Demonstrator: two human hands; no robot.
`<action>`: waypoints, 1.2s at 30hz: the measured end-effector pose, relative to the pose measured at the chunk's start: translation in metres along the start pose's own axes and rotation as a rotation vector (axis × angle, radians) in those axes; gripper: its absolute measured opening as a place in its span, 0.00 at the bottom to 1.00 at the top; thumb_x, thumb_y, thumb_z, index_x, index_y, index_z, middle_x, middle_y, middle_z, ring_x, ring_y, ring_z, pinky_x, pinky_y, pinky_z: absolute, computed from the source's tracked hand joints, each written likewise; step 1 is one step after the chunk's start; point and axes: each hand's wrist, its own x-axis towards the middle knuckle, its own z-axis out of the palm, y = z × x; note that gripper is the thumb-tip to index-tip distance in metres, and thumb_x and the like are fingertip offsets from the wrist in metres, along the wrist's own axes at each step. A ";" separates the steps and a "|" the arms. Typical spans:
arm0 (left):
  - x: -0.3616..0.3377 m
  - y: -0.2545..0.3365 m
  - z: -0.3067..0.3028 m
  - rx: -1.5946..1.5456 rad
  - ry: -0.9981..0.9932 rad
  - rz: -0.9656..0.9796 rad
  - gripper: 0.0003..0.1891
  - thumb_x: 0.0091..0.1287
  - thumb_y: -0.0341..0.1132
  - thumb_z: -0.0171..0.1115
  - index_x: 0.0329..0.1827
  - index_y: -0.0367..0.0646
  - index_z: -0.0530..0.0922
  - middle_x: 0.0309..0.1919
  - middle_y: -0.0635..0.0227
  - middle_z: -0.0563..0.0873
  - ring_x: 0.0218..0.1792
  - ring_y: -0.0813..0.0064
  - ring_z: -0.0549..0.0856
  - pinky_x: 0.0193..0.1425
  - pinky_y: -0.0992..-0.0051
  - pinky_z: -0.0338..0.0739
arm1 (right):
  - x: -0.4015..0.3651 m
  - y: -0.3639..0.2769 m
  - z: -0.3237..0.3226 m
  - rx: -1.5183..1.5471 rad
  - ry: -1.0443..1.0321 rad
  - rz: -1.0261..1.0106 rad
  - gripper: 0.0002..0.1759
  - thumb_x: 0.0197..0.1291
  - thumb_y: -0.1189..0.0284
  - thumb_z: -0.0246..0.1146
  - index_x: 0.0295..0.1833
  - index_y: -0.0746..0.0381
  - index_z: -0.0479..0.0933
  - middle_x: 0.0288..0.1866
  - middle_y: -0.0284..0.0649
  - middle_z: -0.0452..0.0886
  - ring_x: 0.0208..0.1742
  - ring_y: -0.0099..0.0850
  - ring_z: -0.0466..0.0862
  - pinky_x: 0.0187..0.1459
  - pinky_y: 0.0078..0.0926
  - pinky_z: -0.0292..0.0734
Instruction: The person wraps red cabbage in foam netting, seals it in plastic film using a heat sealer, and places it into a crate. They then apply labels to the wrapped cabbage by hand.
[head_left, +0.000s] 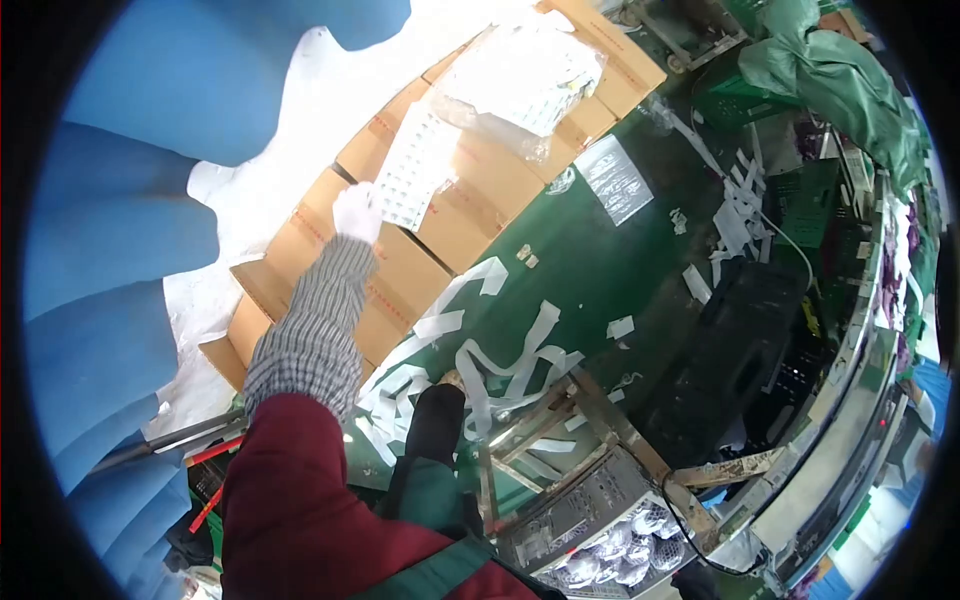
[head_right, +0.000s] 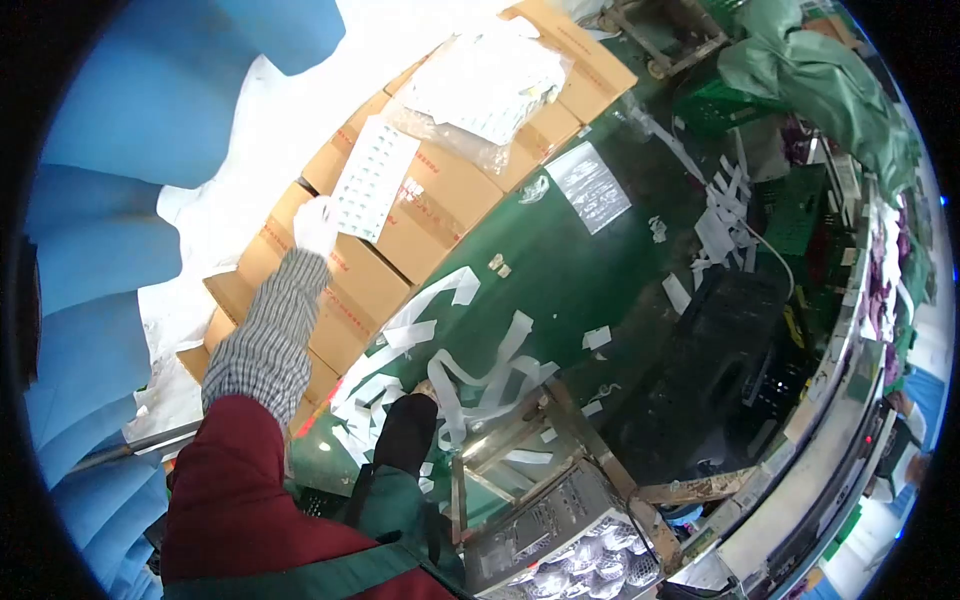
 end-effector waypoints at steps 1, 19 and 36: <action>-0.009 0.021 -0.024 -0.089 -0.023 -0.002 0.05 0.57 0.34 0.56 0.28 0.44 0.74 0.27 0.59 0.80 0.34 0.56 0.78 0.39 0.59 0.70 | -0.013 0.003 -0.003 0.006 0.007 -0.008 0.10 0.59 0.71 0.57 0.41 0.67 0.74 0.37 0.44 0.75 0.38 0.37 0.75 0.41 0.32 0.71; -0.180 0.421 -0.370 -0.745 -1.762 0.990 0.08 0.65 0.32 0.56 0.35 0.36 0.79 0.25 0.70 0.80 0.29 0.80 0.78 0.35 0.79 0.72 | -0.267 -0.060 -0.117 0.242 0.851 -0.811 0.34 0.44 0.79 0.68 0.61 0.63 0.67 0.56 0.45 0.74 0.55 0.36 0.75 0.55 0.29 0.70; -0.384 0.545 -0.425 -1.226 -1.853 0.650 0.04 0.63 0.28 0.60 0.37 0.36 0.77 0.29 0.71 0.82 0.29 0.87 0.79 0.32 0.86 0.74 | -0.337 0.131 -0.042 1.573 1.212 -0.638 0.06 0.61 0.77 0.58 0.44 0.64 0.75 0.35 0.30 0.78 0.35 0.14 0.75 0.38 0.11 0.70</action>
